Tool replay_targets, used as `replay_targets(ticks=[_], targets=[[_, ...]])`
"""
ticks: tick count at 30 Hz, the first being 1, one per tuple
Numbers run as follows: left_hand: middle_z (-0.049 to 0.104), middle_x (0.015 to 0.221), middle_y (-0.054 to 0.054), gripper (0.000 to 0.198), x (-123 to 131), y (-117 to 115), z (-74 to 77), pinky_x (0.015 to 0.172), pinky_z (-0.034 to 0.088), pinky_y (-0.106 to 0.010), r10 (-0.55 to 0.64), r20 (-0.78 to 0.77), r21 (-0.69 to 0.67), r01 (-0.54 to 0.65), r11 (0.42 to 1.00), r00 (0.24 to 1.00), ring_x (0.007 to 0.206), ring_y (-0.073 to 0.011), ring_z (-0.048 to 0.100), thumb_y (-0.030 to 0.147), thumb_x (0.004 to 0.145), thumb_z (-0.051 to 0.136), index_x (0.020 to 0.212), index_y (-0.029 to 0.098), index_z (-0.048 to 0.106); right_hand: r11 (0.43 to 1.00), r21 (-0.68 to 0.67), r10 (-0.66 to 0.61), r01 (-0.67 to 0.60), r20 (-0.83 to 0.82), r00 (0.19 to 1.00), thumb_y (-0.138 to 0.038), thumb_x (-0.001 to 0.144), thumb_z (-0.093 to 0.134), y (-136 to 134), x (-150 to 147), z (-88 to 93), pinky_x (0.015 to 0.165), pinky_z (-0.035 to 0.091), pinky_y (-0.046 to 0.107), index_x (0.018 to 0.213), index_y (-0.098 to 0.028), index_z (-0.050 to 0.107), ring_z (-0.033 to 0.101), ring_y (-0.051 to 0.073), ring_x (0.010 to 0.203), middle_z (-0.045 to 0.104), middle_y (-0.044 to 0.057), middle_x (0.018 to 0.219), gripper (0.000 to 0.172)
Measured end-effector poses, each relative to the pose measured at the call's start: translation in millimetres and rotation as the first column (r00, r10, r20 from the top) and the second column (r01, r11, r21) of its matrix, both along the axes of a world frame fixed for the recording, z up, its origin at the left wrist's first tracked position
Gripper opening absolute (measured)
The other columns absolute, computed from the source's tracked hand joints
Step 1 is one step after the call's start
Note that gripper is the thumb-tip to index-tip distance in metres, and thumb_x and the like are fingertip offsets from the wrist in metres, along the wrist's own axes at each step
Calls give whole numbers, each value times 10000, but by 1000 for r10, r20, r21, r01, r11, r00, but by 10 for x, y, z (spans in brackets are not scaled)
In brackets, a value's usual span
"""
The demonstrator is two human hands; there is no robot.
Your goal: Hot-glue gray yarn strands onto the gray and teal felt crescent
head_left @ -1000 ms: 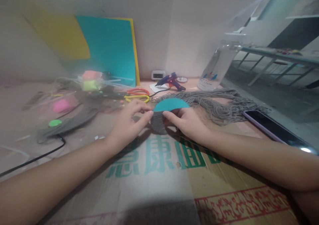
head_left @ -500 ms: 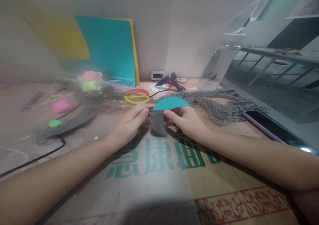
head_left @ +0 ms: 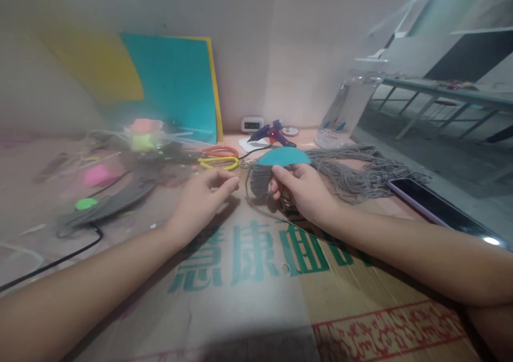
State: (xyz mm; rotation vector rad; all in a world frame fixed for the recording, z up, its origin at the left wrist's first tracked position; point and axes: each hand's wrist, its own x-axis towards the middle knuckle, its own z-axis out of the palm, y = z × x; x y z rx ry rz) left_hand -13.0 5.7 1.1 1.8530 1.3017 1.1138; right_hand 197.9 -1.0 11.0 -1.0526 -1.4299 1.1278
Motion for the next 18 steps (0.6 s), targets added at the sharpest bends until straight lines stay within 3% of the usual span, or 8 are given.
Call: replay_targets(ticks=[8, 14, 18], targets=[[478, 739, 27, 224, 13, 31, -50, 685, 377, -271, -91, 63, 1, 91, 996, 994, 720, -148, 469, 359, 948, 423, 782, 218, 476, 999, 22, 35, -35, 2, 999, -481, 857, 607, 18, 2, -2, 512, 456, 223, 667, -159, 585, 554, 95, 487, 630, 8, 570, 375], [442, 696, 14, 321, 6, 5, 3, 691, 371, -277, -95, 2, 114, 94, 989, 995, 709, -159, 443, 276, 967, 315, 666, 218, 407, 998, 1, 56, -56, -15, 998, -513, 839, 621, 26, 4, -23, 504, 452, 223, 646, -153, 590, 550, 93, 492, 636, 20, 589, 409], [529, 707, 14, 326, 7, -4, 16, 687, 387, -273, -94, -61, 93, 99, 991, 994, 715, -159, 509, 353, 970, 370, 721, 205, 519, 998, 1, 62, -62, -47, 997, -521, 832, 632, 35, 6, -33, 507, 468, 232, 665, -150, 606, 557, 100, 496, 642, 25, 598, 407]])
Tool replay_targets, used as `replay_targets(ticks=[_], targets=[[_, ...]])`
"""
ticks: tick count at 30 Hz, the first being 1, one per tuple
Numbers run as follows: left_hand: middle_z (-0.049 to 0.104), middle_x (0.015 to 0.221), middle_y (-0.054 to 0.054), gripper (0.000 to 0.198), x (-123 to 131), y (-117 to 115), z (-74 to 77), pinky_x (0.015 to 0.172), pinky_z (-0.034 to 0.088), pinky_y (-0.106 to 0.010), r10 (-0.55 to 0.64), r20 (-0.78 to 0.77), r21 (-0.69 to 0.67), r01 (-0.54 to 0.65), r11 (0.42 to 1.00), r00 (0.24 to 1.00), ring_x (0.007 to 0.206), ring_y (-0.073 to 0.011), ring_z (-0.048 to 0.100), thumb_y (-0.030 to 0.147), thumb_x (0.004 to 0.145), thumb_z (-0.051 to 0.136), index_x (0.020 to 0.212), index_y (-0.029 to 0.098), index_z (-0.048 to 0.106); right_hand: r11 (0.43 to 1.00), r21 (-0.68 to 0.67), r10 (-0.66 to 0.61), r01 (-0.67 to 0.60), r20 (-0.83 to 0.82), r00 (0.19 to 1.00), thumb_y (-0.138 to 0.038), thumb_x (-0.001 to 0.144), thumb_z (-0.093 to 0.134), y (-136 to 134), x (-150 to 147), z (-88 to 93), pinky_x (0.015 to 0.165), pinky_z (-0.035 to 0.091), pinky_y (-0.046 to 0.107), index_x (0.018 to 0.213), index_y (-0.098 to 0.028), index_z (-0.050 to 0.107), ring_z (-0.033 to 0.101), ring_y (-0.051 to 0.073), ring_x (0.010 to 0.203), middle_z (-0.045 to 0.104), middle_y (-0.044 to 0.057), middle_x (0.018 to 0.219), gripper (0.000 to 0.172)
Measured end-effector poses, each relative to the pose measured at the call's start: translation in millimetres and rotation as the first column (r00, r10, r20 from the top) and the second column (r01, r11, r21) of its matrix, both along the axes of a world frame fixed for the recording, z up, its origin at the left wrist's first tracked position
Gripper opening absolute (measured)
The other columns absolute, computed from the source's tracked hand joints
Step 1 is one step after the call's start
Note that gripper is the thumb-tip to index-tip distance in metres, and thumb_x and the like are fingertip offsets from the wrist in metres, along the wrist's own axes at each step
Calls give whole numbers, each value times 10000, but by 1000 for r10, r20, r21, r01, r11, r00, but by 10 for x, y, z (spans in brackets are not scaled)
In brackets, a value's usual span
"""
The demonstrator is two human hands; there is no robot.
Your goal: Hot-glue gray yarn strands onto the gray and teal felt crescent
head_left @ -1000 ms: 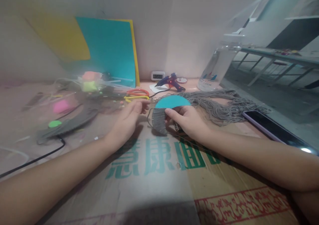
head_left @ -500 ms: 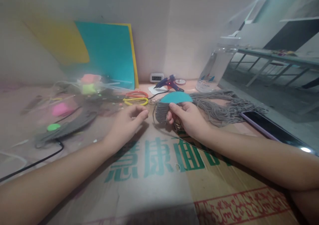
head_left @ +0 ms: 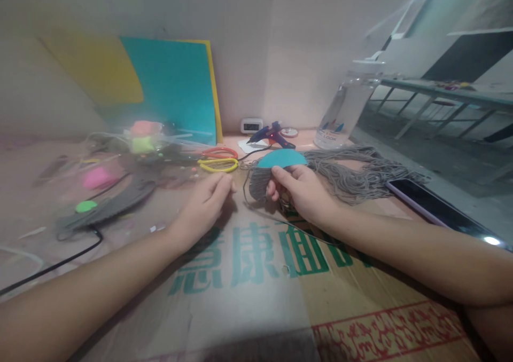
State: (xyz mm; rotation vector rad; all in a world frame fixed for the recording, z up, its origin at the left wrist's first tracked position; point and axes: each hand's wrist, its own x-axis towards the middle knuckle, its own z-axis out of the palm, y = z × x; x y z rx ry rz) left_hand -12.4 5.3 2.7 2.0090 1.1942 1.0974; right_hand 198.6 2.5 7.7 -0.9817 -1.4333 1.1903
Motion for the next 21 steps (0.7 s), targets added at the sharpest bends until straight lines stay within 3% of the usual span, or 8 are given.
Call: replay_targets(ticks=[6, 13, 18, 21], targets=[[705, 880, 0, 238, 31, -22, 30, 764, 426, -269, 9, -23, -82, -11, 997, 1000, 833, -177, 618, 401, 893, 549, 857, 203, 676, 998, 47, -29, 28, 13, 999, -523, 821, 643, 12, 23, 12, 515, 511, 243, 705, -138, 637, 605, 114, 528, 671, 36, 654, 401], [677, 818, -2, 210, 17, -5, 7, 752, 438, -278, 52, 28, -117, -49, 992, 998, 787, -174, 612, 404, 833, 632, 806, 195, 633, 993, 117, 37, -29, -68, 997, -465, 797, 695, 3, 18, -16, 699, 571, 311, 847, -172, 657, 694, 157, 695, 724, 41, 773, 300], [624, 837, -12, 264, -16, 77, -57, 803, 436, -292, 72, 99, -51, -67, 996, 992, 856, -185, 586, 419, 924, 480, 808, 207, 586, 994, 108, 26, -23, -28, 999, -362, 791, 716, -45, 12, -12, 653, 548, 290, 894, -200, 633, 700, 170, 757, 704, 26, 817, 209], [625, 924, -24, 178, -15, 108, -92, 831, 445, -305, 76, 146, -33, -72, 997, 986, 899, -190, 585, 379, 892, 548, 913, 205, 578, 985, 171, -2, -5, 40, 999, -270, 809, 679, -62, 15, -4, 662, 533, 285, 867, -204, 648, 675, 156, 751, 693, 21, 824, 94]])
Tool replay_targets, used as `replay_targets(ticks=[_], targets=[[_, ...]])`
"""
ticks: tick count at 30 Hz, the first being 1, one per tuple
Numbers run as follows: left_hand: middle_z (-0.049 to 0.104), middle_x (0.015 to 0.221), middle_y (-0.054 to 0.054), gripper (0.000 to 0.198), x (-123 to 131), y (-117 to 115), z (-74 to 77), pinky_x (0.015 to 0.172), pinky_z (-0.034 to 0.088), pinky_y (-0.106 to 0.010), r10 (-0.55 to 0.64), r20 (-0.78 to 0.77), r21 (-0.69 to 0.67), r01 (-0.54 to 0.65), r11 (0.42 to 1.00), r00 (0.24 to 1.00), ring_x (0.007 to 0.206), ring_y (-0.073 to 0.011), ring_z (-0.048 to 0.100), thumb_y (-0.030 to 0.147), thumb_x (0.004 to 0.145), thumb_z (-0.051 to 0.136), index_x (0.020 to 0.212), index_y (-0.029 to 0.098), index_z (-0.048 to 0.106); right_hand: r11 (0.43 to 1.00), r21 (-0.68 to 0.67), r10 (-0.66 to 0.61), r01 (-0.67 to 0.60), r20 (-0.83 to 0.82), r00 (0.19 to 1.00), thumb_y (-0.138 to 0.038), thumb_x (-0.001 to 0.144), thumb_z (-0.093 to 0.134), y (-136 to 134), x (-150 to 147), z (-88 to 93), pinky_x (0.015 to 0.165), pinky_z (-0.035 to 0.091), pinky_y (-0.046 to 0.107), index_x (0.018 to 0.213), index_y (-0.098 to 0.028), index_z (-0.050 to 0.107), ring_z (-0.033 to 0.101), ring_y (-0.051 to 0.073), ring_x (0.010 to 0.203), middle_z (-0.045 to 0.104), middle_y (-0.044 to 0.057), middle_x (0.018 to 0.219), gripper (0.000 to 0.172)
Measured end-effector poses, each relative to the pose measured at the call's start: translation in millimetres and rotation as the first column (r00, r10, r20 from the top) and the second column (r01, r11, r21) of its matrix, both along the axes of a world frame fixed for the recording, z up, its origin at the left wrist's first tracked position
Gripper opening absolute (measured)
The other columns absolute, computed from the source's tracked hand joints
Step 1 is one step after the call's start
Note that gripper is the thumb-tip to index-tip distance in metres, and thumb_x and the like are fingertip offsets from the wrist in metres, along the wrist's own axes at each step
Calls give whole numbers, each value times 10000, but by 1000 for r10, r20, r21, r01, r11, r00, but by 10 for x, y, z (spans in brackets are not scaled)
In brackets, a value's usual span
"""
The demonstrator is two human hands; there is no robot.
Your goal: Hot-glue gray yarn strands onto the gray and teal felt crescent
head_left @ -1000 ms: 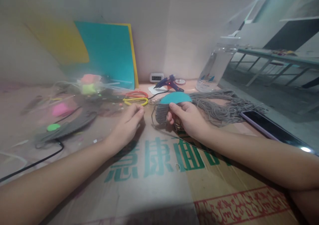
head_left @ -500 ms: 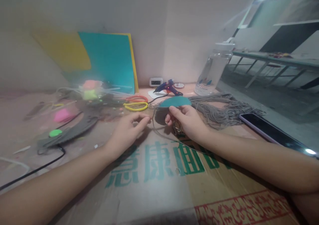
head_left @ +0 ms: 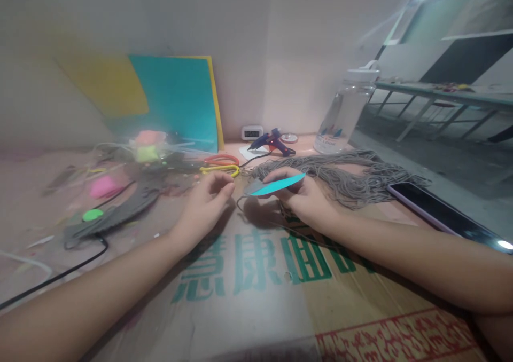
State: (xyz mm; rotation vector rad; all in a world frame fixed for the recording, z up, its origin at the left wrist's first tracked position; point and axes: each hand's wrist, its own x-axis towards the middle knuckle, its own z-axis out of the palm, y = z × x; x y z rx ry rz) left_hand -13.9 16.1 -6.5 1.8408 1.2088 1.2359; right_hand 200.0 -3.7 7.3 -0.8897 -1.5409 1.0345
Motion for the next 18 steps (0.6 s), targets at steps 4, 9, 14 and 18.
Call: replay_targets(ticks=[4, 9, 14, 18], targets=[[669, 1012, -55, 219, 24, -13, 5, 898, 453, -328, -97, 21, -55, 98, 994, 995, 977, -203, 610, 395, 895, 540, 893, 184, 603, 998, 56, -23, 18, 84, 996, -198, 770, 670, -38, -4, 11, 656, 512, 282, 849, -215, 666, 636, 153, 737, 686, 15, 829, 80], [664, 1139, -87, 202, 56, -46, 32, 969, 453, -363, -147, 65, -78, 152, 985, 987, 1078, -217, 612, 303, 885, 562, 1035, 176, 611, 999, 34, -4, 1, 97, 995, -190, 691, 711, -92, -19, 41, 615, 485, 283, 823, -230, 667, 600, 165, 717, 668, 10, 794, 144], [604, 1283, -117, 362, 71, -50, -12, 1011, 445, -382, -315, 134, -106, 330, 938, 940, 1183, -237, 567, 343, 899, 563, 1221, 179, 566, 1000, -17, 11, -10, 85, 996, -173, 687, 674, -107, -24, 58, 549, 451, 270, 812, -233, 662, 573, 153, 639, 661, 4, 748, 138], [593, 1304, -131, 583, 62, -55, -32, 879, 523, -387, -396, 257, -218, 452, 865, 882, 1058, -248, 631, 347, 865, 617, 1403, 239, 422, 999, -29, 27, -23, 115, 993, -138, 690, 645, -104, -12, 50, 558, 461, 263, 824, -221, 671, 580, 141, 629, 672, 1, 761, 160]])
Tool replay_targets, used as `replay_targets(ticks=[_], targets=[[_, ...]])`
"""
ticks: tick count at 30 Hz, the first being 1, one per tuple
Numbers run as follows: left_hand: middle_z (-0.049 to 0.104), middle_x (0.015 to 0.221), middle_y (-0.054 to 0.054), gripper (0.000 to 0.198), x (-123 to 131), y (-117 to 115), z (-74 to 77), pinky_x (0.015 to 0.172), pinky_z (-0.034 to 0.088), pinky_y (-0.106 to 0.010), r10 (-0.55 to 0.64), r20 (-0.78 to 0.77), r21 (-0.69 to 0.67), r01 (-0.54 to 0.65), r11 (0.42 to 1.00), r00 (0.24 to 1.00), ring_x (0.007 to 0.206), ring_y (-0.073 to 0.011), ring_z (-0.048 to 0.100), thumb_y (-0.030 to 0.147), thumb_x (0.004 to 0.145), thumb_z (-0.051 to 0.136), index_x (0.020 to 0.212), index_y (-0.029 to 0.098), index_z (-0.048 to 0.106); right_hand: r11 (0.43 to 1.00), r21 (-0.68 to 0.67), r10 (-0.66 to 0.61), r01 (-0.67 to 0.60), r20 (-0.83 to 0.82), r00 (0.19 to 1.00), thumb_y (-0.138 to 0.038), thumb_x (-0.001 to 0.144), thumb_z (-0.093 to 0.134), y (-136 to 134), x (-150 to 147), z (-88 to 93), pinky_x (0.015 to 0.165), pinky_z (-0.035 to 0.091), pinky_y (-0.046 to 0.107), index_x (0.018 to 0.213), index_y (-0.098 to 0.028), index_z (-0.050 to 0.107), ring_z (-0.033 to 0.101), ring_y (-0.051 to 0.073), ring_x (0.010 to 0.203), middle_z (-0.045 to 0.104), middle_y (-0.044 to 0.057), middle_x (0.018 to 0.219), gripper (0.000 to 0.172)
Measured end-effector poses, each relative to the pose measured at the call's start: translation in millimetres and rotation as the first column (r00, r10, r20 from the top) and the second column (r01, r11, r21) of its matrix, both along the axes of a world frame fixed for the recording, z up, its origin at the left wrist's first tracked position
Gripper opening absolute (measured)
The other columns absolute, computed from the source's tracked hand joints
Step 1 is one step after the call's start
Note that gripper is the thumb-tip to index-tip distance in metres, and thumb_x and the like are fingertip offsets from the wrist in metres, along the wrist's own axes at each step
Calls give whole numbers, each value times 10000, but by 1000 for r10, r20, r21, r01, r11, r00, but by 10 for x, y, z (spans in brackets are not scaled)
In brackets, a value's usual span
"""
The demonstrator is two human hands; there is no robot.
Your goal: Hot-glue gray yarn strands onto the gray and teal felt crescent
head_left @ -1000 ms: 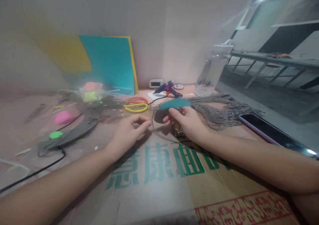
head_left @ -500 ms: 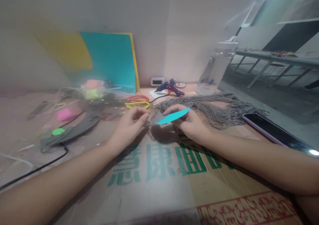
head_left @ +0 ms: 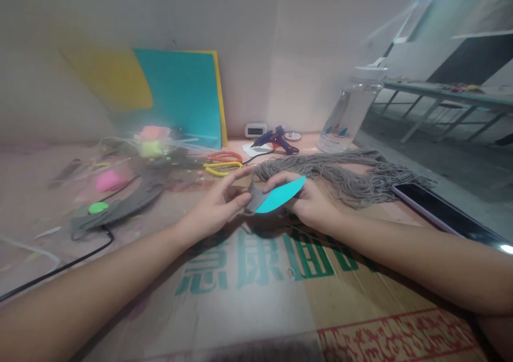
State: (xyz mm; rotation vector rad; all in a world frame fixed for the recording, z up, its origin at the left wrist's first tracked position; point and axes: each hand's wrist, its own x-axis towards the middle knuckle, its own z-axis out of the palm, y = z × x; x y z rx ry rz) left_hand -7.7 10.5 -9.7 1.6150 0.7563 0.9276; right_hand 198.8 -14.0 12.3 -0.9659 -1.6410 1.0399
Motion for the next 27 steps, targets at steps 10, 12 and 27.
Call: replay_targets(ticks=[10, 12, 27], targets=[[615, 1266, -85, 530, -7, 97, 39, 872, 518, -343, 418, 12, 179, -413, 893, 908, 1044, -217, 616, 236, 752, 690, 1264, 216, 554, 969, -152, 161, -196, -217, 963, -218, 735, 641, 214, -20, -85, 802, 534, 337, 1061, -212, 622, 665, 177, 819, 711, 12, 917, 327], [648, 1200, -85, 462, -27, 88, 29, 866, 515, -353, 433, -13, 200, -422, 884, 901, 1032, -225, 619, 272, 763, 693, 1209, 207, 587, 976, -163, 119, -147, -171, 978, -306, 782, 641, 227, 2, -94, 780, 526, 323, 996, -188, 635, 657, 171, 796, 702, 21, 892, 245], [718, 906, -44, 289, -71, 85, 16, 730, 480, -310, 366, -225, 154, -338, 928, 903, 824, -215, 656, 442, 794, 666, 936, 191, 654, 991, 39, -132, 127, 145, 981, -425, 898, 518, 264, 112, -20, 511, 314, 240, 661, -185, 555, 408, 100, 513, 455, -49, 547, 339]])
